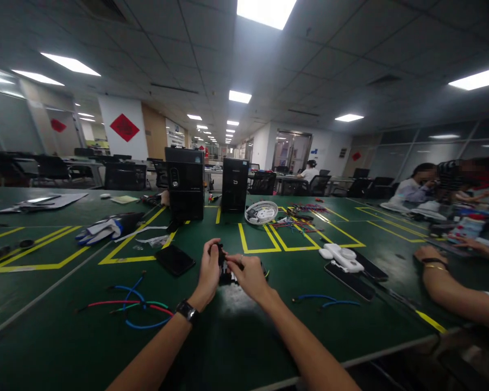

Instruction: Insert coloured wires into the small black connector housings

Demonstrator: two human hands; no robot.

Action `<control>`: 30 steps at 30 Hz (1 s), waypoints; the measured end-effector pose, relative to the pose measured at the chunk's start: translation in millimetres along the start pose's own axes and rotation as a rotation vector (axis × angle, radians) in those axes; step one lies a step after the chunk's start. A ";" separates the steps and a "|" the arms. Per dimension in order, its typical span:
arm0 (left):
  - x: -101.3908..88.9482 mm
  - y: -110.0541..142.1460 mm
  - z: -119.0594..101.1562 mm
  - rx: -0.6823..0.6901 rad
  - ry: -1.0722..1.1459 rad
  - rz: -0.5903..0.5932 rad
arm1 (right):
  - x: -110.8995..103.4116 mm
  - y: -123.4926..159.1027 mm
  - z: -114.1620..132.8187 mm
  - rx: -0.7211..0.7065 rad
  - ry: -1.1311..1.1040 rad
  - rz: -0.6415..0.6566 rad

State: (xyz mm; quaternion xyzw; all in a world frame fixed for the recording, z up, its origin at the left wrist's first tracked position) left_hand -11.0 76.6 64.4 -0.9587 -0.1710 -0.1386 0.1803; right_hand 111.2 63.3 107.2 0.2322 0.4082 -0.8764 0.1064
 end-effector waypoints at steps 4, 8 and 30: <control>-8.2 -2.4 -7.5 0.135 -0.102 -0.092 | -10.5 -2.2 -0.3 0.049 0.078 -0.040; -3.0 -2.3 6.7 0.026 -0.024 -0.070 | -8.8 7.7 1.1 0.029 0.087 -0.032; -28.2 23.4 -82.2 0.266 -0.260 0.014 | -13.9 11.6 57.6 -0.085 0.160 -0.031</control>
Point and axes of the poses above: each hand's wrist, its own y-axis away from the middle knuckle, its own x-axis out of the palm, z = x × y, the point moved 10 cm from there along -y, towards the middle knuckle, and after that the axes turned 1 degree about -z, right-handed, at the moved point
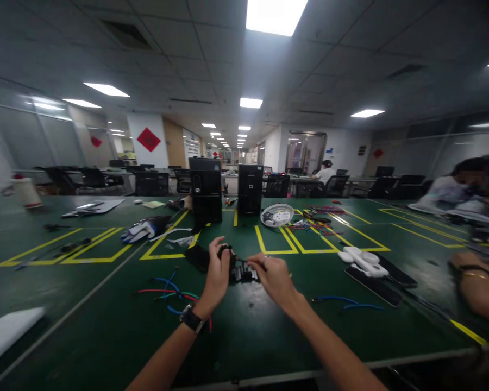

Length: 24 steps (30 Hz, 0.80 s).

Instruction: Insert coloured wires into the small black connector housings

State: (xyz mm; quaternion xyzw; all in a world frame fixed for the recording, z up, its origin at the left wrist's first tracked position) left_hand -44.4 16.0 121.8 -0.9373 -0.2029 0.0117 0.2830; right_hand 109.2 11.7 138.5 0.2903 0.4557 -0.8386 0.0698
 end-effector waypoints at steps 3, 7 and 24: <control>-9.7 12.4 -2.5 -0.033 0.029 -0.064 | 12.5 6.2 12.8 -0.048 -0.040 0.002; -36.3 21.7 -9.4 0.016 -0.006 -0.249 | 11.9 4.3 26.9 -0.098 -0.099 -0.020; -126.3 35.1 3.6 -0.202 0.236 -0.384 | 80.7 -2.7 53.3 -0.132 -0.176 0.138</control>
Point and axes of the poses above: each hand's wrist, its own y-axis away from the middle knuckle, its own x-axis out of the palm, z = x × y, the point moved 10 cm from there along -y, towards the middle knuckle, and after that the axes turned 1 degree about -z, right-handed, at the moved point
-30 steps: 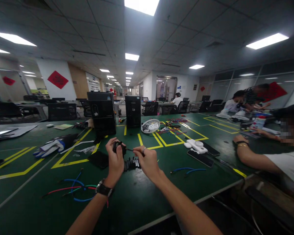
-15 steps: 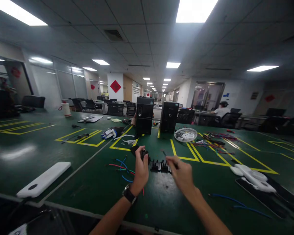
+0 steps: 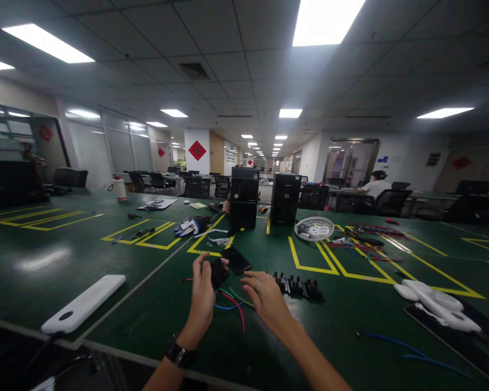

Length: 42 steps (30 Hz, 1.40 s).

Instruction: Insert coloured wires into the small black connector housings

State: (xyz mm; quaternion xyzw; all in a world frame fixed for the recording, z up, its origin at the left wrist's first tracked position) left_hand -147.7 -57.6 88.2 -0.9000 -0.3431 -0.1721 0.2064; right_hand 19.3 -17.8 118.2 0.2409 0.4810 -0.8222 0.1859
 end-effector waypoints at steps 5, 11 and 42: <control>63.2 38.7 42.9 -0.164 -0.067 0.316 | -54.6 14.1 -10.1 0.029 -0.045 0.014; 158.6 88.7 82.0 -0.290 -0.041 0.654 | -85.9 45.9 -44.7 0.110 0.037 0.209; 248.9 5.6 208.4 0.117 -1.298 1.079 | -239.4 81.4 -252.8 0.445 0.471 0.192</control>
Point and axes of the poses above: each hand's wrist, its own y-axis away from the middle knuckle, its own x-axis out of the palm, z = x × y, the point moved 10 cm from there along -y, towards the middle knuckle, and after that the axes turned 1 degree about -z, right-handed, at the moved point
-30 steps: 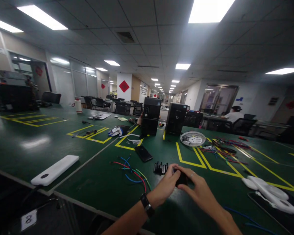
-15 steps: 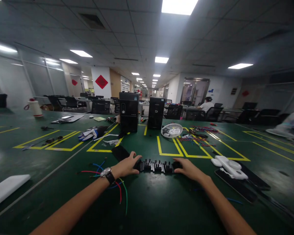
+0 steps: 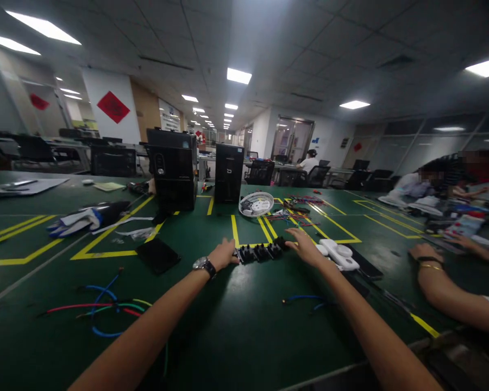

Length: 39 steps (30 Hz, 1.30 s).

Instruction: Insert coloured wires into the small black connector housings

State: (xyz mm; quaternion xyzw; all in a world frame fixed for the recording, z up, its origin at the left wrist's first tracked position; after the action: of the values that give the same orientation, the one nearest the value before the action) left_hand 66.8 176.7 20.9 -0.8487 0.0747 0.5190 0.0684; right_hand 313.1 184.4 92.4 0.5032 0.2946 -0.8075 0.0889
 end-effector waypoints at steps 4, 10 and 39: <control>16.3 -31.7 -37.3 0.012 0.062 -0.049 | -23.6 61.5 18.9 -0.006 -0.024 0.096; 3.4 -21.0 -58.0 0.066 0.179 -0.165 | 15.2 126.9 67.4 -0.050 0.014 0.330; -37.3 85.5 53.1 0.087 1.313 -0.263 | 74.7 13.0 184.6 -0.062 -0.324 -0.296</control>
State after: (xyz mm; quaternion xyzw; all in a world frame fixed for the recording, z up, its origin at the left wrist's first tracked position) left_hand -13.2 105.3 26.8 -0.9868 0.0174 -0.1213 0.1055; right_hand 142.8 81.0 81.8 0.3153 0.3719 -0.8725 0.0312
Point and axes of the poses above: each hand's wrist, its own y-axis away from the middle knuckle, its own x-axis out of the palm, z = x × y, the point moved 10 cm from there along -y, towards the middle knuckle, and after that the axes turned 1 degree about -z, right-handed, at the moved point
